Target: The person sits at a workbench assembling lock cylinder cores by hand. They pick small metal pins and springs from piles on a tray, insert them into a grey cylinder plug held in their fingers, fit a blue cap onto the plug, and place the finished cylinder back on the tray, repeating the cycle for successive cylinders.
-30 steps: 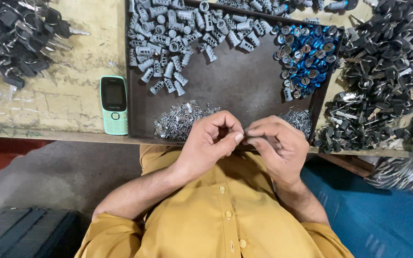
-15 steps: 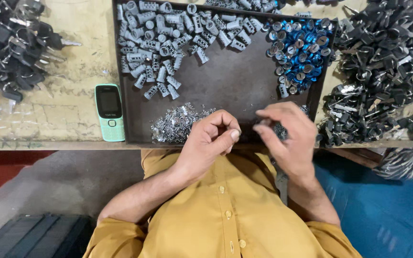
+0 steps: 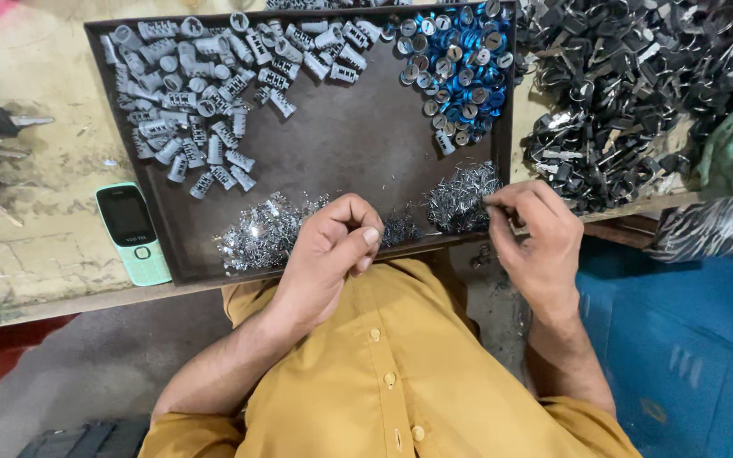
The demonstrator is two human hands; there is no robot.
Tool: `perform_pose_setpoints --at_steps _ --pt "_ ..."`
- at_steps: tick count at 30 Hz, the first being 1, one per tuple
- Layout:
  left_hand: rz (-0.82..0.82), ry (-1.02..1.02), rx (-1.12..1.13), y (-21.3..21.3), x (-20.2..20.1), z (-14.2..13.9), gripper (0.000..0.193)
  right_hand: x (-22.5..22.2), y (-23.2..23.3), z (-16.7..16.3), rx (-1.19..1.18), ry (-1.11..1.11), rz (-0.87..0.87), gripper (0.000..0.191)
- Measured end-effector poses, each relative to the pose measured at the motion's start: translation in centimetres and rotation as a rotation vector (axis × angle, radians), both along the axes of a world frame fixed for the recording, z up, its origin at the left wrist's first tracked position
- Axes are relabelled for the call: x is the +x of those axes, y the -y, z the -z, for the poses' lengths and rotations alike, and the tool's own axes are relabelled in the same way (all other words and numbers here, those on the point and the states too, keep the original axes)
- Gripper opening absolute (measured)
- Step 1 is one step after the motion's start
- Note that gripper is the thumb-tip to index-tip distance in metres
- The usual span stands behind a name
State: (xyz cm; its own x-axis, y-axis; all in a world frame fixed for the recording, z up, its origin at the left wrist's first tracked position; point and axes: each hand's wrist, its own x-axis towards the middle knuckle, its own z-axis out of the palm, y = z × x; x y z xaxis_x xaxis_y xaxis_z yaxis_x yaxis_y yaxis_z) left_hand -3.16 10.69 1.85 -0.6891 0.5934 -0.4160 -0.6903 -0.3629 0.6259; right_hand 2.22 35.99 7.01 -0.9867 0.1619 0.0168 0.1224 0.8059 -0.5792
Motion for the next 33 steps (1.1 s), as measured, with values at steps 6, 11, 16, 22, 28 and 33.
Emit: perform_pose_setpoints --at_steps 6,11,16,22,28,33 --pt "0.0 -0.028 -0.031 0.1 0.2 -0.1 0.007 -0.8 -1.3 0.3 -0.028 -0.052 -0.077 0.013" --pt "0.059 -0.213 -0.043 -0.1 0.5 0.3 0.008 -0.7 -0.6 1.1 -0.011 -0.051 -0.001 0.005" --pt "0.088 -0.168 -0.019 -1.2 0.7 0.0 0.008 -0.3 3.0 1.6 -0.332 -0.119 -0.239 0.006" --pt "-0.007 0.078 0.099 -1.0 0.7 -1.2 0.008 -0.7 7.3 2.0 -0.266 -0.317 -0.273 0.015" --pt "-0.059 0.098 0.172 -0.6 0.9 -1.0 0.01 -0.8 8.8 2.1 -0.226 -0.33 -0.178 0.014" --pt "-0.071 0.052 0.16 -0.3 1.0 -0.8 0.009 -0.7 9.2 2.1 -0.201 -0.332 -0.177 0.014"
